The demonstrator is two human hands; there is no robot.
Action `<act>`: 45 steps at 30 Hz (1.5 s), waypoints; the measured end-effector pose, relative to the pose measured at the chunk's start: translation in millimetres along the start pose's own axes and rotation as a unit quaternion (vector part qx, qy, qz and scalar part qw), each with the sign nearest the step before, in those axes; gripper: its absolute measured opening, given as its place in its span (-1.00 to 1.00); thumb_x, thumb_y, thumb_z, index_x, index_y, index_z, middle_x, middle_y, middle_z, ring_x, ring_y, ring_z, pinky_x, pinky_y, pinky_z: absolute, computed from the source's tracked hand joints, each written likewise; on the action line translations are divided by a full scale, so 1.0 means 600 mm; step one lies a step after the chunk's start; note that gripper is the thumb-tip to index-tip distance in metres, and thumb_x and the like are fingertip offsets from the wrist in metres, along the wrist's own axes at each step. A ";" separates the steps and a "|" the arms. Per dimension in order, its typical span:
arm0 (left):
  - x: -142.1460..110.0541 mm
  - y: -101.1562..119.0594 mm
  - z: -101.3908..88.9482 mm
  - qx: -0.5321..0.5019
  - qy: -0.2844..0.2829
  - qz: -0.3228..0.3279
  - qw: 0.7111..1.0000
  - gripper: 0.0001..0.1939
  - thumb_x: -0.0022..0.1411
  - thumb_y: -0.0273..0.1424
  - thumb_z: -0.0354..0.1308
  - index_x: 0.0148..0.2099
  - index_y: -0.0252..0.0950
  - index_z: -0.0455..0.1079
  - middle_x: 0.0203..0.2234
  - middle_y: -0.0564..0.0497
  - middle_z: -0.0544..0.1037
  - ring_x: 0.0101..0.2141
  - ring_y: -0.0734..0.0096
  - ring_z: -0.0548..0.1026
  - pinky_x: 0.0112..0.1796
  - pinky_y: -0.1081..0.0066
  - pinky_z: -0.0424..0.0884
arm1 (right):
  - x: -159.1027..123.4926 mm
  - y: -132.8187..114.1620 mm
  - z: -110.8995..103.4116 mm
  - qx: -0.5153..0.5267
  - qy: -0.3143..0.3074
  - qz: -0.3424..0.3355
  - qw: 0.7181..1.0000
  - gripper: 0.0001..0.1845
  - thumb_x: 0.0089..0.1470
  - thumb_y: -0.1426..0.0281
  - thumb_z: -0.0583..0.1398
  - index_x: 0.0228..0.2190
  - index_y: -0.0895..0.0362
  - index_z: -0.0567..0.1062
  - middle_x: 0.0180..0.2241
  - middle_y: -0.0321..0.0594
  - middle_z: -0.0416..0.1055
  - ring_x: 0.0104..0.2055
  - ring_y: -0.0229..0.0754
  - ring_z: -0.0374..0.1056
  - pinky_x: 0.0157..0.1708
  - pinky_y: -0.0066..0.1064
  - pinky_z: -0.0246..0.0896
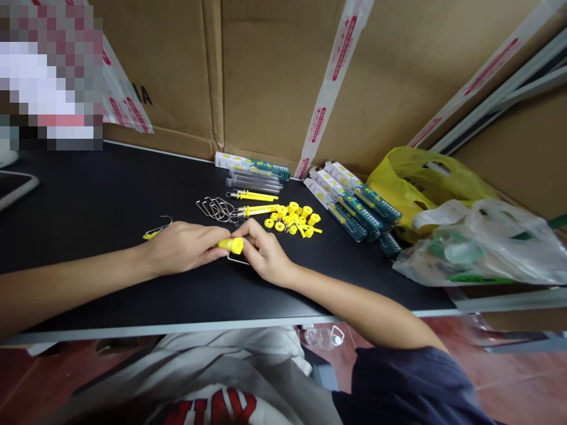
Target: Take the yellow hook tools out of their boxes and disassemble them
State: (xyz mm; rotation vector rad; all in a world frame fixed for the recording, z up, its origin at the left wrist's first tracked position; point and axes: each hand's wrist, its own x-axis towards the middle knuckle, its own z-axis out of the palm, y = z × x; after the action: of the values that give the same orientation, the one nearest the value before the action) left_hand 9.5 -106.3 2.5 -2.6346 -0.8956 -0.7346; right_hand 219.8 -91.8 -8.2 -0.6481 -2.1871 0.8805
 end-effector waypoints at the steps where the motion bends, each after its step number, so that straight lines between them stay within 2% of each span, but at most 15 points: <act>1: 0.001 0.001 -0.001 -0.003 -0.002 -0.001 1.000 -0.55 0.43 -0.18 -0.34 -0.31 -0.28 0.25 -0.59 0.09 0.47 -0.58 0.50 0.45 -0.60 0.51 0.11 | 0.000 0.004 -0.001 -0.038 0.002 -0.022 0.999 -0.91 0.25 0.42 -0.03 -0.20 0.10 0.24 -0.48 -0.35 0.28 -0.57 -0.37 0.15 -0.54 -0.53 0.08; 4: 0.004 0.003 -0.005 -0.018 -0.009 -0.005 1.000 -0.53 0.42 -0.16 -0.35 -0.31 -0.28 0.26 -0.63 0.10 0.44 -0.62 0.50 0.42 -0.61 0.50 0.10 | -0.003 0.016 -0.006 -0.161 0.005 -0.092 0.983 -0.83 0.21 0.47 0.00 -0.15 0.09 0.28 -0.36 -0.25 0.39 -0.50 -0.34 0.27 -0.51 -0.52 0.12; 8: 0.003 0.002 -0.007 -0.028 -0.042 -0.022 0.998 -0.54 0.41 -0.13 -0.32 -0.30 -0.28 0.26 -0.63 0.10 0.44 -0.60 0.50 0.43 -0.61 0.51 0.10 | -0.005 0.022 -0.008 -0.219 -0.011 -0.090 0.971 -0.78 0.23 0.42 -0.02 -0.10 0.08 0.31 -0.47 -0.29 0.39 -0.59 -0.34 0.23 -0.57 -0.52 0.08; 11: 0.003 0.000 -0.007 -0.022 -0.060 -0.037 0.997 -0.54 0.41 -0.13 -0.32 -0.28 -0.28 0.27 -0.61 0.09 0.47 -0.58 0.47 0.46 -0.61 0.51 0.11 | -0.004 0.016 -0.007 -0.201 -0.014 -0.070 0.977 -0.76 0.24 0.42 -0.03 -0.08 0.08 0.31 -0.42 -0.27 0.41 -0.55 -0.33 0.25 -0.52 -0.51 0.14; 15: 0.004 0.001 -0.008 -0.020 -0.076 -0.048 0.996 -0.54 0.41 -0.14 -0.34 -0.26 -0.29 0.28 -0.58 0.06 0.49 -0.56 0.43 0.48 -0.61 0.50 0.14 | 0.001 0.004 -0.006 -0.132 -0.011 -0.059 0.989 -0.74 0.23 0.47 -0.04 -0.08 0.09 0.31 -0.29 -0.23 0.42 -0.39 -0.30 0.32 -0.36 -0.49 0.22; 21: 0.004 0.003 -0.007 0.000 -0.120 -0.083 0.989 -0.59 0.41 -0.15 -0.29 -0.20 -0.28 0.28 -0.51 0.03 0.55 -0.52 0.38 0.52 -0.60 0.51 0.16 | 0.008 -0.003 -0.007 -0.075 -0.012 -0.005 0.997 -0.78 0.24 0.43 -0.04 -0.14 0.12 0.34 -0.34 -0.24 0.36 -0.26 -0.24 0.32 -0.24 -0.42 0.23; 28: 0.010 0.000 -0.015 -0.014 -0.201 -0.103 0.974 -0.59 0.40 -0.13 -0.28 -0.18 -0.27 0.28 -0.52 0.02 0.55 -0.53 0.30 0.52 -0.59 0.47 0.17 | 0.010 0.000 -0.014 -0.064 -0.048 -0.021 0.997 -0.75 0.25 0.44 -0.05 -0.13 0.12 0.37 -0.30 -0.24 0.38 -0.29 -0.27 0.31 -0.28 -0.45 0.20; 31: 0.012 -0.002 -0.017 -0.035 -0.194 -0.098 0.975 -0.57 0.39 -0.12 -0.30 -0.20 -0.27 0.29 -0.55 0.04 0.53 -0.55 0.32 0.50 -0.59 0.48 0.18 | 0.009 -0.002 -0.012 -0.066 -0.050 -0.022 0.996 -0.76 0.26 0.41 -0.05 -0.14 0.12 0.36 -0.34 -0.26 0.36 -0.33 -0.27 0.29 -0.32 -0.46 0.19; 37: 0.009 0.002 -0.014 -0.021 -0.142 -0.101 0.984 -0.59 0.40 -0.15 -0.29 -0.22 -0.27 0.27 -0.55 0.04 0.52 -0.54 0.35 0.51 -0.59 0.50 0.17 | 0.009 -0.008 -0.002 -0.035 0.001 0.014 0.999 -0.75 0.26 0.32 -0.05 -0.15 0.14 0.35 -0.39 -0.26 0.33 -0.41 -0.28 0.24 -0.37 -0.45 0.20; 41: 0.007 0.005 -0.012 0.004 -0.146 -0.095 0.985 -0.62 0.39 -0.14 -0.24 -0.21 -0.27 0.27 -0.54 0.04 0.53 -0.55 0.34 0.52 -0.60 0.50 0.17 | 0.005 0.003 -0.011 -0.097 -0.029 -0.024 0.995 -0.72 0.23 0.44 -0.04 -0.09 0.11 0.36 -0.34 -0.23 0.39 -0.38 -0.27 0.30 -0.35 -0.46 0.21; 45: 0.007 0.004 -0.010 0.007 -0.165 -0.091 0.982 -0.64 0.38 -0.13 -0.20 -0.20 -0.27 0.28 -0.53 0.04 0.54 -0.54 0.34 0.52 -0.60 0.51 0.16 | 0.002 0.006 -0.018 -0.116 -0.050 -0.024 0.992 -0.69 0.21 0.48 -0.04 -0.06 0.10 0.35 -0.35 -0.25 0.39 -0.40 -0.29 0.31 -0.37 -0.48 0.19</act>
State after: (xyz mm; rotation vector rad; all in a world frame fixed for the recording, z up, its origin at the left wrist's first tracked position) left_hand 11.8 -108.7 9.6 -2.7354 -1.2358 -0.3276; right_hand 227.8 -84.0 -4.5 -0.6711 -2.4078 0.6529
